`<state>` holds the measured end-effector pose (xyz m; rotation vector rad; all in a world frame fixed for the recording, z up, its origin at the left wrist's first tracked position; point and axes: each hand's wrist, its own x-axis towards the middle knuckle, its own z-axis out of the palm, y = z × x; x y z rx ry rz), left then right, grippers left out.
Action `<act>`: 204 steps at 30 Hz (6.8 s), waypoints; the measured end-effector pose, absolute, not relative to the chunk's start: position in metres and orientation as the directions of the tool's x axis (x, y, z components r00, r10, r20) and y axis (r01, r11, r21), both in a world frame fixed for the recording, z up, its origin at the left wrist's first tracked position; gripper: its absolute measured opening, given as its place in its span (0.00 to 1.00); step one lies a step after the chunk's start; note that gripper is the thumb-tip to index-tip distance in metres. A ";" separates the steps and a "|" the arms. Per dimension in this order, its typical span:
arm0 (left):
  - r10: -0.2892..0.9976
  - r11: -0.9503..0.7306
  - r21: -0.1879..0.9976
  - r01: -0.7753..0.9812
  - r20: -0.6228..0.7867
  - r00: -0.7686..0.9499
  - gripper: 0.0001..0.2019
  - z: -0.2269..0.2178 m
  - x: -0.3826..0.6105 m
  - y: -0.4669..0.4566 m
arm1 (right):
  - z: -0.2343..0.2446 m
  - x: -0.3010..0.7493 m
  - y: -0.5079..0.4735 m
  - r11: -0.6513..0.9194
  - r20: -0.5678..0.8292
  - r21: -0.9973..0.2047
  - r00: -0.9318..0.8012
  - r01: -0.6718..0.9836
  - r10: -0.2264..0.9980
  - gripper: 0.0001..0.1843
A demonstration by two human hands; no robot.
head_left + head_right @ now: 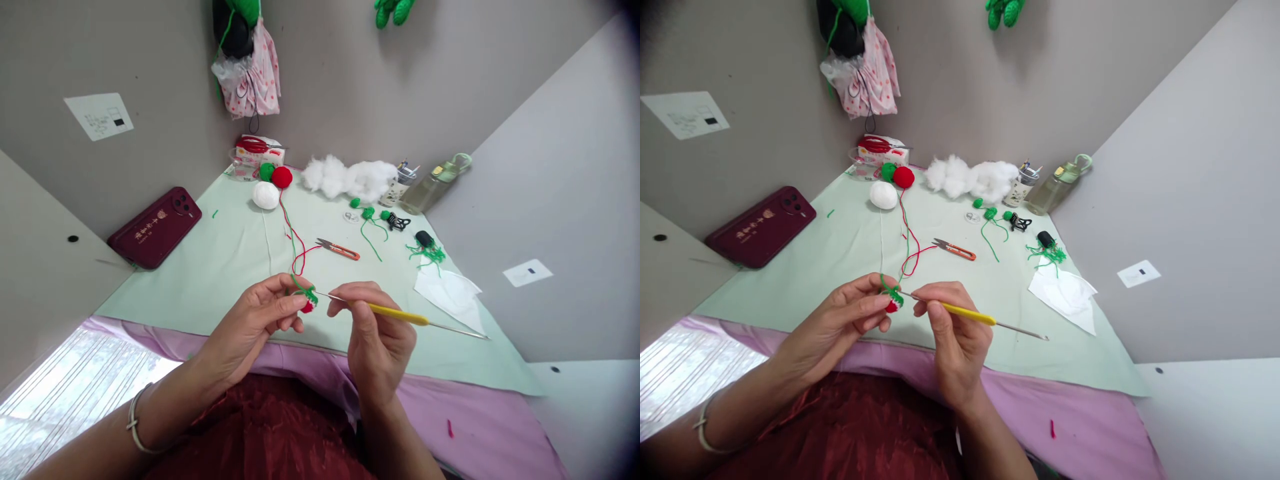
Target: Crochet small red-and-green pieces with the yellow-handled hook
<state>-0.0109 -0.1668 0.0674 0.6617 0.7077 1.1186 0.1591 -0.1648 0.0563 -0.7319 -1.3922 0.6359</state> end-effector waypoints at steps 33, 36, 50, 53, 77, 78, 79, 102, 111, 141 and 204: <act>0.961 0.172 0.874 -0.455 -0.048 0.271 0.29 0.067 -0.014 -0.162 | 0.057 0.157 -0.168 0.678 0.675 -0.725 -0.071 0.119 0.734 0.15; 0.980 0.114 0.905 -0.409 -0.036 0.194 0.32 0.068 -0.012 -0.161 | 0.064 0.158 -0.169 0.741 0.740 -0.630 -0.108 0.232 0.664 0.19; 0.968 0.078 0.896 -0.438 0.037 0.247 0.25 0.089 0.004 -0.116 | 0.076 0.183 -0.104 0.845 0.910 0.101 -0.393 0.526 0.135 0.20; 0.962 0.148 0.878 -0.455 -0.021 0.273 0.21 0.085 0.006 -0.106 | 0.074 0.188 -0.087 0.841 0.872 0.223 -0.487 0.493 0.054 0.16; 0.972 0.162 0.909 -0.384 -0.080 0.220 0.19 0.051 0.039 -0.057 | 0.054 0.213 -0.041 0.460 0.425 -0.825 -0.175 0.328 0.888 0.13; 0.974 0.155 0.912 -0.380 -0.076 0.215 0.19 0.051 0.038 -0.057 | 0.056 0.214 -0.040 0.417 0.373 -0.859 -0.195 0.296 0.907 0.15; 0.976 0.146 0.914 -0.378 -0.070 0.207 0.19 0.050 0.038 -0.057 | 0.058 0.214 -0.040 0.375 0.326 -0.888 -0.209 0.266 0.922 0.17; 0.987 0.104 0.904 -0.415 -0.042 0.157 0.18 0.034 0.035 -0.054 | 0.044 0.198 -0.038 0.208 0.196 -0.965 -0.091 0.159 0.976 0.12; 0.982 0.114 0.911 -0.396 -0.044 0.181 0.19 0.033 0.032 -0.055 | 0.050 0.203 -0.035 0.146 0.106 -0.974 -0.223 0.174 0.969 0.17; 0.956 0.178 0.839 -0.514 -0.024 0.292 0.17 0.032 0.030 -0.048 | 0.034 0.191 -0.047 0.636 0.611 -0.399 -0.326 0.660 0.721 0.17; 0.992 0.076 0.951 -0.301 -0.041 0.120 0.09 0.013 0.008 -0.031 | 0.049 0.216 -0.026 0.242 0.016 -0.856 -0.445 0.457 0.895 0.32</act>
